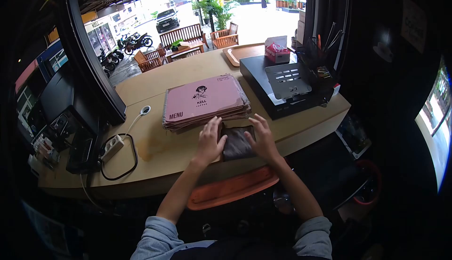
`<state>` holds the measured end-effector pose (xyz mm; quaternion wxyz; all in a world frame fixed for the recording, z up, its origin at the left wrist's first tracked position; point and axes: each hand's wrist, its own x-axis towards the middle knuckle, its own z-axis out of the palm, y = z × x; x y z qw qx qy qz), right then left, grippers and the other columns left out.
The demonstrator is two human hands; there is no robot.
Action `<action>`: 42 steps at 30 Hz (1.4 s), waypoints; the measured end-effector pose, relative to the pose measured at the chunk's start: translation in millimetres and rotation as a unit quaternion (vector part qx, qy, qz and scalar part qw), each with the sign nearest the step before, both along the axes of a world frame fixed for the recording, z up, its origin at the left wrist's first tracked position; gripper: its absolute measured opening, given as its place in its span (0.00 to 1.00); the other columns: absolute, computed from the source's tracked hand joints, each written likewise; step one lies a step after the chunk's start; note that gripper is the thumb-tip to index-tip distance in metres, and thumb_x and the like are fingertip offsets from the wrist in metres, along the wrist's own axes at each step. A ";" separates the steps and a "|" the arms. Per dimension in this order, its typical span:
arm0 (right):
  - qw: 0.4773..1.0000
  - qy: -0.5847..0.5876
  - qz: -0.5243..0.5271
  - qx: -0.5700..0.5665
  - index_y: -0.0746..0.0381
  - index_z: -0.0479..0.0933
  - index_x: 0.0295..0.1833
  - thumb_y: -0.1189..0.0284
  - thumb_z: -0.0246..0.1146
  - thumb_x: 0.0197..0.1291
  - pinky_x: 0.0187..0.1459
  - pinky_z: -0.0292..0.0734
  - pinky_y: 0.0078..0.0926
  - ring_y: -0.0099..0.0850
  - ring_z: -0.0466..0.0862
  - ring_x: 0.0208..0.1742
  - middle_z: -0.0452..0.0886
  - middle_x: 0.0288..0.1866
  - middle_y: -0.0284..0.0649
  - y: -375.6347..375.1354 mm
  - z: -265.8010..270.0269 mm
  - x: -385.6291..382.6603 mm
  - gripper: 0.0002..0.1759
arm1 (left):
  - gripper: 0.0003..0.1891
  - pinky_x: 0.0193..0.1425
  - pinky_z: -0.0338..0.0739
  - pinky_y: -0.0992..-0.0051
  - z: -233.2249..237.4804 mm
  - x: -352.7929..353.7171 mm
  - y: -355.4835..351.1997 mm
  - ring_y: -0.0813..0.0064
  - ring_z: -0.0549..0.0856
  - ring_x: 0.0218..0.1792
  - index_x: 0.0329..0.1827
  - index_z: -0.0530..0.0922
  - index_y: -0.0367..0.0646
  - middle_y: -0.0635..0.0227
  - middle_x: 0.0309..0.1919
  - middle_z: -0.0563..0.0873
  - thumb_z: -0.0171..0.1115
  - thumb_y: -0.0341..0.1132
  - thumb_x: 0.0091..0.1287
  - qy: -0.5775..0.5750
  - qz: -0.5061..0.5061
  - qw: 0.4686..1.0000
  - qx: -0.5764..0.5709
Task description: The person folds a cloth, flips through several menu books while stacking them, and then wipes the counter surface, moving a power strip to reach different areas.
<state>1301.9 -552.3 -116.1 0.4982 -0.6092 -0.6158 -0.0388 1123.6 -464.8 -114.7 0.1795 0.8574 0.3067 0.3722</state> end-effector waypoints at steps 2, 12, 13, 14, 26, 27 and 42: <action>0.998 -0.043 0.026 -0.033 0.65 0.69 0.59 0.69 0.63 0.57 0.60 0.66 0.43 0.46 0.71 0.62 0.67 0.64 0.53 -3.4 -16.8 -9.3 0.24 | 0.32 0.71 0.54 0.55 -18.5 -3.5 -23.0 0.56 0.61 0.69 0.69 0.59 0.37 0.51 0.68 0.62 0.56 0.42 0.65 0.146 -0.008 0.989 0.023; 0.966 -0.188 0.054 -0.170 0.65 0.65 0.65 0.61 0.50 0.67 0.67 0.58 0.46 0.46 0.59 0.73 0.63 0.70 0.49 26.9 -63.8 -11.5 0.26 | 0.32 0.70 0.43 0.39 -57.5 10.8 -27.7 0.61 0.55 0.73 0.71 0.54 0.33 0.52 0.73 0.55 0.42 0.48 0.71 0.310 0.037 0.949 0.050; 0.965 -0.190 0.056 -0.170 0.65 0.65 0.65 0.61 0.50 0.67 0.67 0.58 0.46 0.46 0.59 0.73 0.63 0.70 0.49 31.7 -61.3 -9.2 0.26 | 0.32 0.70 0.43 0.39 -58.0 14.1 -22.6 0.61 0.55 0.73 0.71 0.54 0.33 0.52 0.73 0.55 0.42 0.48 0.71 0.309 0.040 0.949 0.050; 0.964 -0.190 0.065 -0.176 0.66 0.65 0.65 0.61 0.51 0.67 0.67 0.60 0.43 0.47 0.59 0.72 0.63 0.70 0.50 36.6 -59.0 -6.2 0.26 | 0.32 0.70 0.43 0.39 -58.3 17.3 -17.8 0.61 0.54 0.74 0.71 0.54 0.33 0.52 0.73 0.54 0.42 0.48 0.71 0.308 0.039 0.950 0.029; 0.980 -0.121 0.066 -0.140 0.61 0.73 0.60 0.63 0.60 0.59 0.65 0.64 0.40 0.44 0.64 0.70 0.69 0.66 0.45 48.0 -53.9 2.2 0.24 | 0.33 0.71 0.50 0.44 -31.6 -24.2 -38.9 0.55 0.57 0.72 0.70 0.59 0.45 0.56 0.70 0.60 0.54 0.50 0.66 0.167 -0.071 0.983 -0.011; 0.982 -0.108 0.066 -0.140 0.61 0.73 0.59 0.63 0.61 0.59 0.65 0.64 0.40 0.45 0.64 0.70 0.70 0.65 0.45 47.7 -53.9 1.8 0.24 | 0.33 0.71 0.50 0.44 -28.9 -34.6 -38.6 0.55 0.57 0.72 0.70 0.59 0.45 0.56 0.70 0.60 0.54 0.50 0.66 0.172 -0.063 0.983 -0.014; 0.948 -0.204 -0.057 -0.237 0.59 0.71 0.63 0.53 0.56 0.60 0.69 0.49 0.54 0.54 0.63 0.69 0.66 0.67 0.53 56.1 -42.1 -43.3 0.30 | 0.20 0.66 0.65 0.63 -21.9 -174.1 -9.7 0.60 0.73 0.61 0.58 0.72 0.42 0.60 0.57 0.76 0.60 0.37 0.63 -0.010 -0.010 0.996 -0.090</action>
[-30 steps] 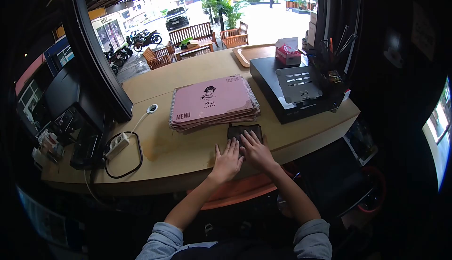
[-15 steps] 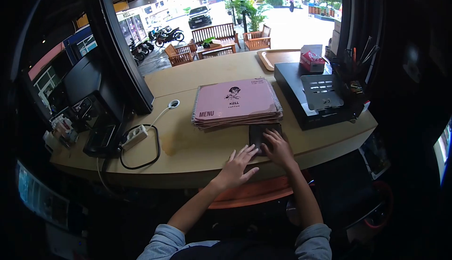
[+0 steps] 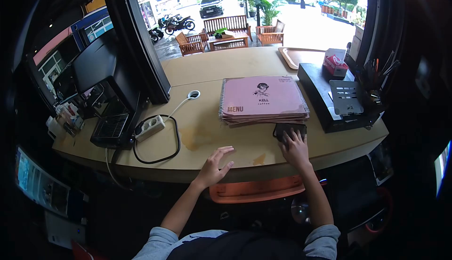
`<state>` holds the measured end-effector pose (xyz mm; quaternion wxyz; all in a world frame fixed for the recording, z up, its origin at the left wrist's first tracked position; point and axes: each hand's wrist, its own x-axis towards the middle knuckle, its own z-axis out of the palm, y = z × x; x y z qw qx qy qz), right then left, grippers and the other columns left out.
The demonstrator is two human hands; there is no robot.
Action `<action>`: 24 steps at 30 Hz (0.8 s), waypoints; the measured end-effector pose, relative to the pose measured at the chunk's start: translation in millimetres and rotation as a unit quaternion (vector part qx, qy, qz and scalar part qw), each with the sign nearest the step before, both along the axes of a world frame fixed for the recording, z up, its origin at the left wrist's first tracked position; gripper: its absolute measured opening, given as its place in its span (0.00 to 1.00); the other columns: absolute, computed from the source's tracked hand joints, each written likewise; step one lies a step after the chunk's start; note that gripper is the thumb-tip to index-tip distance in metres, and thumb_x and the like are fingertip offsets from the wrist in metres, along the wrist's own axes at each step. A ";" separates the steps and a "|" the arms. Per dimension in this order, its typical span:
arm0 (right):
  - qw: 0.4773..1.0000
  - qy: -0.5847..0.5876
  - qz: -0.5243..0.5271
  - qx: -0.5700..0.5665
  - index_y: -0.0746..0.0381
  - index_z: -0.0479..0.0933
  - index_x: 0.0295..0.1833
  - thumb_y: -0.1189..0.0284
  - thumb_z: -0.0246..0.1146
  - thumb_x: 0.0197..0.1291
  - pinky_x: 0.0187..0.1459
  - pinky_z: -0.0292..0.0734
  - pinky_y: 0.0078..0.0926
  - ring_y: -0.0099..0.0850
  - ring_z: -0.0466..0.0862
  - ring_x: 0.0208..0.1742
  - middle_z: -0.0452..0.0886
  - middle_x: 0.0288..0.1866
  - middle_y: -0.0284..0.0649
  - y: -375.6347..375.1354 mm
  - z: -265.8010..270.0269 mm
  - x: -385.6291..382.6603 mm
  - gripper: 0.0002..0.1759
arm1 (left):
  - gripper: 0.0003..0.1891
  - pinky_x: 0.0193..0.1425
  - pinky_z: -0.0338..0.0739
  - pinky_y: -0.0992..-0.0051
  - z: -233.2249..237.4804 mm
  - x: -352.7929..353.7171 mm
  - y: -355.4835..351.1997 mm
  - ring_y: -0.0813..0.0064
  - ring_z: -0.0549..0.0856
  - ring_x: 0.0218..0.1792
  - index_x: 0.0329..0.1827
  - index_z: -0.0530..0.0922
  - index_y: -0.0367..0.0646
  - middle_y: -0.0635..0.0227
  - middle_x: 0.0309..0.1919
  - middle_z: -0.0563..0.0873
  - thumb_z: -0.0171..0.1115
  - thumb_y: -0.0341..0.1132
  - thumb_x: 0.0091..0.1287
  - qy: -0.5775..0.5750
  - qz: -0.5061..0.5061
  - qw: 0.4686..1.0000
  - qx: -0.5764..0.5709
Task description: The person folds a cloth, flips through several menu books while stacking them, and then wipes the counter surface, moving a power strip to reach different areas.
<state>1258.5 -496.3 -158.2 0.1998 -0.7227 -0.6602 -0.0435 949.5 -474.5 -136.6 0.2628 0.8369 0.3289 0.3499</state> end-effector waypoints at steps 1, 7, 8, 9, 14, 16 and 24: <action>1.000 0.000 0.004 0.001 0.59 0.71 0.63 0.53 0.56 0.60 0.69 0.49 0.54 0.54 0.63 0.69 0.66 0.67 0.53 3.1 -1.1 -1.5 0.30 | 0.20 0.66 0.65 0.63 0.8 -7.9 2.3 0.61 0.73 0.61 0.58 0.72 0.43 0.60 0.57 0.76 0.60 0.37 0.63 -0.001 0.006 1.000 -0.003; 0.998 0.046 0.043 0.004 0.57 0.73 0.62 0.56 0.56 0.62 0.69 0.49 0.54 0.51 0.63 0.69 0.67 0.67 0.51 15.0 -5.2 -32.6 0.25 | 0.20 0.66 0.65 0.63 -1.2 -65.1 22.1 0.61 0.73 0.61 0.57 0.73 0.42 0.61 0.57 0.76 0.60 0.36 0.62 0.009 0.093 0.995 0.023; 0.998 0.045 0.052 0.002 0.56 0.73 0.62 0.56 0.56 0.61 0.69 0.49 0.53 0.51 0.63 0.70 0.67 0.67 0.51 17.9 -6.1 -41.4 0.26 | 0.20 0.65 0.65 0.63 -2.7 -73.1 24.8 0.60 0.74 0.60 0.57 0.73 0.42 0.60 0.56 0.76 0.61 0.35 0.61 0.002 0.110 0.994 0.025; 0.998 0.046 0.046 0.001 0.56 0.73 0.62 0.56 0.56 0.61 0.69 0.49 0.53 0.51 0.63 0.70 0.67 0.67 0.51 19.4 -7.6 -48.0 0.26 | 0.20 0.65 0.65 0.63 -3.0 -80.5 26.1 0.60 0.74 0.60 0.57 0.73 0.42 0.60 0.56 0.76 0.61 0.35 0.61 0.003 0.105 0.994 0.023; 0.996 0.060 0.063 -0.002 0.60 0.71 0.62 0.52 0.60 0.58 0.70 0.48 0.52 0.48 0.63 0.70 0.67 0.67 0.52 14.4 14.1 -59.6 0.32 | 0.20 0.65 0.67 0.65 0.9 -107.5 43.2 0.58 0.74 0.59 0.56 0.73 0.40 0.57 0.56 0.76 0.61 0.33 0.61 -0.024 0.114 0.992 0.041; 0.981 0.171 0.088 -0.021 0.66 0.75 0.56 0.51 0.62 0.57 0.66 0.59 0.45 0.48 0.69 0.66 0.72 0.61 0.55 16.0 23.9 -50.7 0.32 | 0.20 0.65 0.67 0.65 8.3 -108.7 49.4 0.58 0.74 0.59 0.56 0.72 0.40 0.56 0.56 0.76 0.61 0.32 0.61 -0.033 0.097 0.994 0.034; 0.949 0.198 -0.074 0.235 0.66 0.78 0.46 0.69 0.64 0.56 0.44 0.76 0.31 0.38 0.80 0.39 0.75 0.45 0.47 50.1 63.7 7.6 0.15 | 0.23 0.67 0.63 0.60 32.8 -30.8 81.0 0.58 0.70 0.63 0.60 0.70 0.43 0.57 0.61 0.71 0.60 0.36 0.61 -0.029 -0.027 0.997 0.072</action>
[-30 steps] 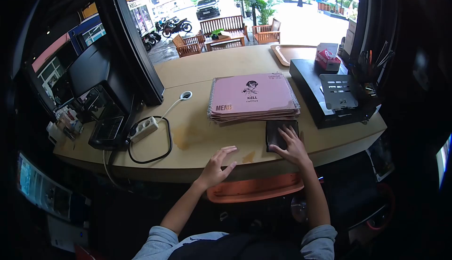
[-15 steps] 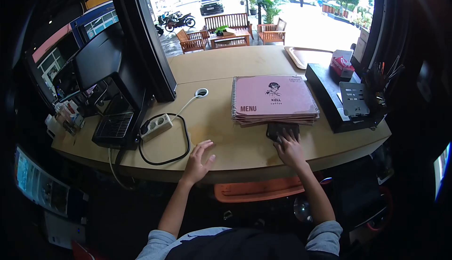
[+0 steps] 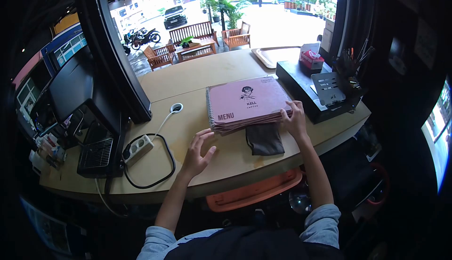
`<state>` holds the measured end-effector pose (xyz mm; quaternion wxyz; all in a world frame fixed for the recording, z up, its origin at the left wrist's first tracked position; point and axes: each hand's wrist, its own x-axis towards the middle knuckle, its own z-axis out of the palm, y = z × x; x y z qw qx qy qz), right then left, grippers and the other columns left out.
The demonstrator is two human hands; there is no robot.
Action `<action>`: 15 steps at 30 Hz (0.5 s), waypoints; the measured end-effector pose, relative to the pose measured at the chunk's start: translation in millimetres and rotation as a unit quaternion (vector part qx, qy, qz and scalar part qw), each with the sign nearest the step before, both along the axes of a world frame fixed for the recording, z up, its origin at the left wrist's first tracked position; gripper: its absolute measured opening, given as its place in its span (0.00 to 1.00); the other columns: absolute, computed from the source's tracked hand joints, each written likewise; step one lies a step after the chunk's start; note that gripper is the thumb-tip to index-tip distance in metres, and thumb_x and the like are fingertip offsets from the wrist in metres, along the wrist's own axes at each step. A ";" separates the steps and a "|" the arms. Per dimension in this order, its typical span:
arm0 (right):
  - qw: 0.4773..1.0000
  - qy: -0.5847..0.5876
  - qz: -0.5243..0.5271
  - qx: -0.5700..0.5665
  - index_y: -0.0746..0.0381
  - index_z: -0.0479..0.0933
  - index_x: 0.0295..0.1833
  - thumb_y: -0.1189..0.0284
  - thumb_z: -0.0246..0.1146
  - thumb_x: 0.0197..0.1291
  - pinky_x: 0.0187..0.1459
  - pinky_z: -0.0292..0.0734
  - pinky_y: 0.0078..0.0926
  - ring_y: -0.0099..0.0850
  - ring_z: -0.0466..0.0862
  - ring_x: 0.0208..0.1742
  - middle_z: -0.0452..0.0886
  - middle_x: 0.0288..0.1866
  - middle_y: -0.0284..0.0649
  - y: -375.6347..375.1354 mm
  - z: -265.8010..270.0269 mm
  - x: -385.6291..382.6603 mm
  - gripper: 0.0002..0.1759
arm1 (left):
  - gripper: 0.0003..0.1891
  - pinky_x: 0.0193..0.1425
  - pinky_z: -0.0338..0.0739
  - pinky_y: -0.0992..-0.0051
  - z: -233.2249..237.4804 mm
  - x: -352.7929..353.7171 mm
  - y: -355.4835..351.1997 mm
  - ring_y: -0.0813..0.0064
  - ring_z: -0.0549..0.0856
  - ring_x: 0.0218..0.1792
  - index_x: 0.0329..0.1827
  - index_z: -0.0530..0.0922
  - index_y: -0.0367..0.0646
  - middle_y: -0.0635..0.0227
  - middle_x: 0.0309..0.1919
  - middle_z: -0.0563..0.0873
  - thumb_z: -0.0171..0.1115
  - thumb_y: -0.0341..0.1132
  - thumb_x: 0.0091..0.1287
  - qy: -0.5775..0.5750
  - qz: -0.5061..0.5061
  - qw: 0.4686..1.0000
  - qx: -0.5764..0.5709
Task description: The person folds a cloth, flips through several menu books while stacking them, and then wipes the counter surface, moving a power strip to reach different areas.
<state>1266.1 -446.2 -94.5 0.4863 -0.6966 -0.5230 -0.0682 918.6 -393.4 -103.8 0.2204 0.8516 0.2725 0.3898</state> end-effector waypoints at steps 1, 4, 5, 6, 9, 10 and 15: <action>0.999 -0.026 -0.032 -0.025 0.68 0.77 0.48 0.67 0.65 0.56 0.46 0.76 0.34 0.41 0.79 0.41 0.74 0.47 0.50 11.2 -3.8 15.0 0.18 | 0.23 0.67 0.63 0.60 2.6 14.1 5.7 0.58 0.70 0.63 0.60 0.70 0.43 0.57 0.61 0.71 0.60 0.36 0.61 -0.001 -0.004 1.000 0.001; 0.981 -0.003 -0.052 -0.188 0.73 0.74 0.50 0.60 0.68 0.52 0.52 0.73 0.38 0.50 0.77 0.48 0.71 0.50 0.56 20.4 5.3 32.2 0.28 | 0.35 0.71 0.58 0.59 -0.6 50.4 31.3 0.49 0.59 0.69 0.69 0.58 0.38 0.46 0.69 0.57 0.63 0.37 0.61 0.044 0.063 0.995 0.061; 0.974 -0.004 -0.049 -0.223 0.73 0.74 0.50 0.60 0.68 0.51 0.54 0.73 0.37 0.50 0.77 0.49 0.70 0.51 0.57 21.7 7.5 33.0 0.29 | 0.35 0.71 0.58 0.59 -9.1 59.3 41.6 0.49 0.59 0.69 0.69 0.58 0.38 0.46 0.69 0.57 0.63 0.37 0.61 0.043 0.062 0.995 0.063; 0.971 0.006 -0.045 -0.233 0.73 0.74 0.49 0.59 0.69 0.51 0.55 0.73 0.37 0.50 0.77 0.50 0.70 0.51 0.57 21.4 10.5 33.1 0.30 | 0.40 0.72 0.56 0.60 -8.8 67.5 46.7 0.47 0.57 0.70 0.71 0.52 0.36 0.41 0.70 0.53 0.64 0.40 0.60 0.033 0.091 0.995 0.003; 0.976 0.046 -0.032 -0.209 0.74 0.75 0.48 0.59 0.70 0.50 0.53 0.74 0.36 0.47 0.78 0.49 0.71 0.50 0.54 26.3 1.8 45.5 0.29 | 0.54 0.74 0.53 0.62 -11.4 80.8 54.8 0.44 0.52 0.72 0.72 0.38 0.30 0.33 0.70 0.43 0.68 0.46 0.57 0.069 0.114 0.986 -0.098; 0.977 0.046 -0.032 -0.206 0.74 0.75 0.48 0.59 0.70 0.50 0.53 0.74 0.36 0.47 0.78 0.49 0.71 0.50 0.54 27.5 4.1 50.7 0.29 | 0.55 0.74 0.54 0.62 -15.2 82.5 54.4 0.44 0.53 0.71 0.72 0.39 0.29 0.34 0.70 0.44 0.69 0.47 0.56 0.069 0.130 0.986 -0.081; 0.980 0.148 0.053 -0.125 0.72 0.75 0.45 0.59 0.70 0.51 0.49 0.75 0.31 0.39 0.79 0.48 0.73 0.48 0.49 34.2 21.2 66.5 0.26 | 0.56 0.73 0.56 0.62 -12.4 83.0 52.6 0.44 0.54 0.71 0.71 0.43 0.27 0.34 0.70 0.47 0.71 0.50 0.52 0.076 0.150 0.983 -0.070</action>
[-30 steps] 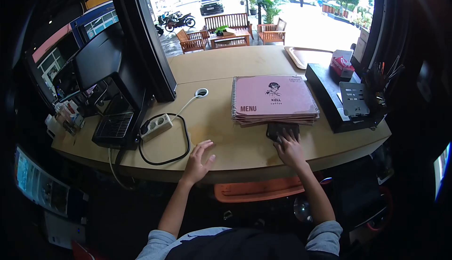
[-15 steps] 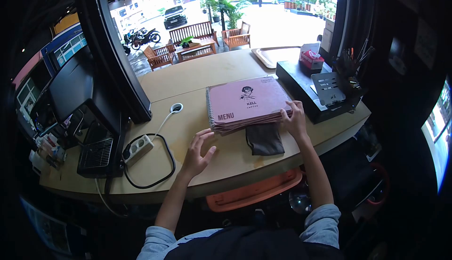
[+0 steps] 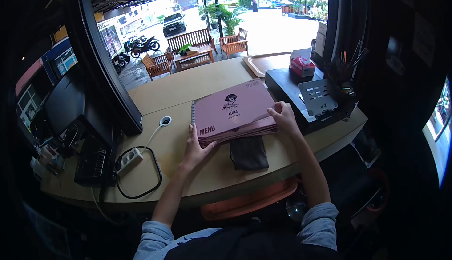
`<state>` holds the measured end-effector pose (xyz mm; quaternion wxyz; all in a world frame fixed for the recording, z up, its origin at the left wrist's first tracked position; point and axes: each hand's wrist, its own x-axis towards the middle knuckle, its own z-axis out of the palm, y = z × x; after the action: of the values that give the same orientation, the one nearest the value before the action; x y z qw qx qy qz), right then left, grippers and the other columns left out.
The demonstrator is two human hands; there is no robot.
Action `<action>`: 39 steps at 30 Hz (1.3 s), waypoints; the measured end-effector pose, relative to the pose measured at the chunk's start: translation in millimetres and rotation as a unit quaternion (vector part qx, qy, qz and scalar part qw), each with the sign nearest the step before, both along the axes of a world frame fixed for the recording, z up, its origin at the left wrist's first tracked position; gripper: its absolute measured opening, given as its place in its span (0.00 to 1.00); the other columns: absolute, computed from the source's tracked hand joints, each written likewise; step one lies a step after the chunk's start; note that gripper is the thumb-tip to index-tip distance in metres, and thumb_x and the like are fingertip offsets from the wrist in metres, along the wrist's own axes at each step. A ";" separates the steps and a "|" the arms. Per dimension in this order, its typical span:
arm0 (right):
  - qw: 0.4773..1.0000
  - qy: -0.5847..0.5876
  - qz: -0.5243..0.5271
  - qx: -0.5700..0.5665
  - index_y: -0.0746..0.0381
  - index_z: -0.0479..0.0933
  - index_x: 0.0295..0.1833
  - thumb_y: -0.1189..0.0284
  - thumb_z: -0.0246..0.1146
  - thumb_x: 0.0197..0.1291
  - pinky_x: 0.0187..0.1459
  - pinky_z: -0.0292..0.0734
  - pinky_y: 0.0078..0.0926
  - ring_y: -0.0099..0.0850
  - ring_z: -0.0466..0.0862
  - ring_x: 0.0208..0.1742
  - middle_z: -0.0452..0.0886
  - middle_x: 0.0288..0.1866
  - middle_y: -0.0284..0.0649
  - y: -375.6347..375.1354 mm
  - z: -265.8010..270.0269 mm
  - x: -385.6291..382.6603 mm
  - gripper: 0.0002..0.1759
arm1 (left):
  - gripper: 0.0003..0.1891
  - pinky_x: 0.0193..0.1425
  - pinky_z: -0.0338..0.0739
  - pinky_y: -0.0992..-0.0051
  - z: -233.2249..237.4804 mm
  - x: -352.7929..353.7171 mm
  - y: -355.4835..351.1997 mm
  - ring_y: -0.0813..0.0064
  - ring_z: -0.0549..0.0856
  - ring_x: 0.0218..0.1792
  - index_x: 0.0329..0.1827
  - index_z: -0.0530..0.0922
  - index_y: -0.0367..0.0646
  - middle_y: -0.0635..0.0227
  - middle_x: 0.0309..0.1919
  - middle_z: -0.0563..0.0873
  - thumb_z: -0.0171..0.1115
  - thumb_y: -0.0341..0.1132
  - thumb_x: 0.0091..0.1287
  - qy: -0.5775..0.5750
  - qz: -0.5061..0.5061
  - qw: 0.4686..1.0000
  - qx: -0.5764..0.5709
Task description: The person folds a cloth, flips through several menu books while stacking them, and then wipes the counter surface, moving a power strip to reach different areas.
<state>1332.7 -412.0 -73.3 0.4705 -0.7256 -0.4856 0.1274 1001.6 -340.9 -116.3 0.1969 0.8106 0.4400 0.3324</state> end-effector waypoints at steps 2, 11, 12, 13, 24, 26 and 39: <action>0.990 0.088 0.079 0.074 0.68 0.72 0.51 0.61 0.68 0.54 0.48 0.76 0.30 0.34 0.79 0.49 0.74 0.51 0.45 4.0 7.3 1.0 0.25 | 0.55 0.72 0.58 0.62 0.3 1.6 2.2 0.44 0.58 0.70 0.71 0.46 0.28 0.35 0.69 0.51 0.72 0.50 0.51 -0.016 0.003 1.000 0.004; 0.854 0.295 0.356 0.237 0.60 0.57 0.69 0.66 0.55 0.67 0.55 0.72 0.29 0.32 0.74 0.61 0.65 0.68 0.41 3.0 92.0 -120.4 0.28 | 0.38 0.61 0.68 0.60 7.7 11.0 34.6 0.51 0.72 0.54 0.63 0.65 0.32 0.46 0.53 0.72 0.65 0.51 0.58 -0.007 0.113 0.992 0.059; 0.856 0.252 0.395 0.219 0.61 0.56 0.71 0.66 0.55 0.67 0.56 0.72 0.28 0.32 0.73 0.62 0.63 0.69 0.42 5.1 96.9 -128.2 0.29 | 0.32 0.60 0.69 0.59 2.0 10.5 44.6 0.49 0.73 0.53 0.61 0.68 0.32 0.45 0.52 0.73 0.62 0.50 0.62 -0.018 0.097 0.993 0.070; 0.857 0.221 0.421 0.199 0.62 0.56 0.71 0.66 0.55 0.67 0.59 0.70 0.30 0.33 0.71 0.64 0.62 0.70 0.41 7.3 99.0 -137.2 0.29 | 0.23 0.52 0.74 0.58 7.9 9.3 41.6 0.50 0.78 0.45 0.56 0.72 0.32 0.47 0.46 0.77 0.54 0.44 0.68 -0.022 0.095 0.987 0.125; 0.897 -0.317 0.303 -0.053 0.59 0.54 0.72 0.48 0.62 0.55 0.68 0.50 0.60 0.46 0.52 0.75 0.51 0.75 0.48 12.8 -5.8 -128.8 0.45 | 0.19 0.22 0.69 0.73 12.6 -26.0 34.5 0.80 0.76 0.15 0.26 0.76 0.33 0.69 0.13 0.78 0.48 0.37 0.72 -0.251 0.044 0.963 0.086; 0.880 -0.368 0.293 -0.061 0.58 0.53 0.72 0.47 0.61 0.56 0.68 0.47 0.62 0.46 0.50 0.76 0.48 0.76 0.46 13.3 -19.8 -127.0 0.45 | 0.18 0.23 0.69 0.75 21.7 -29.6 28.7 0.81 0.76 0.17 0.28 0.77 0.32 0.70 0.16 0.79 0.49 0.37 0.72 -0.266 0.038 0.962 0.053; 0.859 -0.481 0.150 0.093 0.53 0.62 0.69 0.71 0.58 0.55 0.64 0.62 0.53 0.45 0.68 0.67 0.63 0.71 0.44 5.0 -28.1 -107.5 0.33 | 0.13 0.28 0.67 0.76 46.7 -37.7 16.3 0.82 0.71 0.23 0.40 0.75 0.28 0.69 0.24 0.77 0.48 0.32 0.71 -0.382 0.019 0.919 0.099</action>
<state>1225.2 -407.0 -101.4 0.2191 -0.5680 -0.7639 -0.2143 963.9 -324.5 -69.6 0.2626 0.6290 0.3116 0.6620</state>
